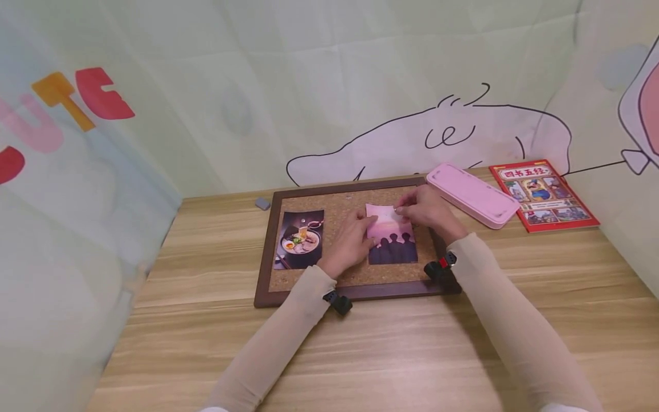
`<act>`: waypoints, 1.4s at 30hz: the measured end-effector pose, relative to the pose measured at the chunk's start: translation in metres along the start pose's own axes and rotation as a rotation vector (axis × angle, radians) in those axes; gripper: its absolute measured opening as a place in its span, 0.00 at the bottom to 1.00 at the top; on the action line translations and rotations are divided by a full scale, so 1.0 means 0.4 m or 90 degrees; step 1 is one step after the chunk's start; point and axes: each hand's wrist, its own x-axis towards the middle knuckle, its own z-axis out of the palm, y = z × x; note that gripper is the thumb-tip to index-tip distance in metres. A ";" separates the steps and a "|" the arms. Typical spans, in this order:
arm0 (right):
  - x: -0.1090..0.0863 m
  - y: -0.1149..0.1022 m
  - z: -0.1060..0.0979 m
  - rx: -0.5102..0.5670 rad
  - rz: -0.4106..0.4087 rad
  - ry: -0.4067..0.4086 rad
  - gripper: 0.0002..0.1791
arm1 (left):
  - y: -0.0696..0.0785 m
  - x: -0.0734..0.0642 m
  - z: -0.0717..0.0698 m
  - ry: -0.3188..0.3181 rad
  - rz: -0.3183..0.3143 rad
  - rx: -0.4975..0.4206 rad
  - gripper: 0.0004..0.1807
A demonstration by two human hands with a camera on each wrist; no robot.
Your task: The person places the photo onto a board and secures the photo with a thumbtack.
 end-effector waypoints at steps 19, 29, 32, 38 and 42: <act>0.036 0.007 0.028 -0.048 -0.029 -0.025 0.09 | -0.011 0.012 0.024 -0.008 0.004 0.041 0.31; 0.049 0.019 0.038 -0.028 -0.020 -0.015 0.11 | 0.042 -0.029 -0.033 -0.014 -0.003 0.060 0.29; 0.050 0.020 0.038 -0.028 0.000 -0.011 0.11 | 0.043 -0.029 -0.035 -0.012 0.003 0.081 0.29; 0.051 0.022 0.041 -0.029 0.005 -0.006 0.09 | 0.021 -0.012 -0.014 -0.007 0.009 0.041 0.30; 0.052 0.024 0.045 -0.026 0.002 0.001 0.09 | 0.005 0.000 0.004 0.003 0.015 0.048 0.30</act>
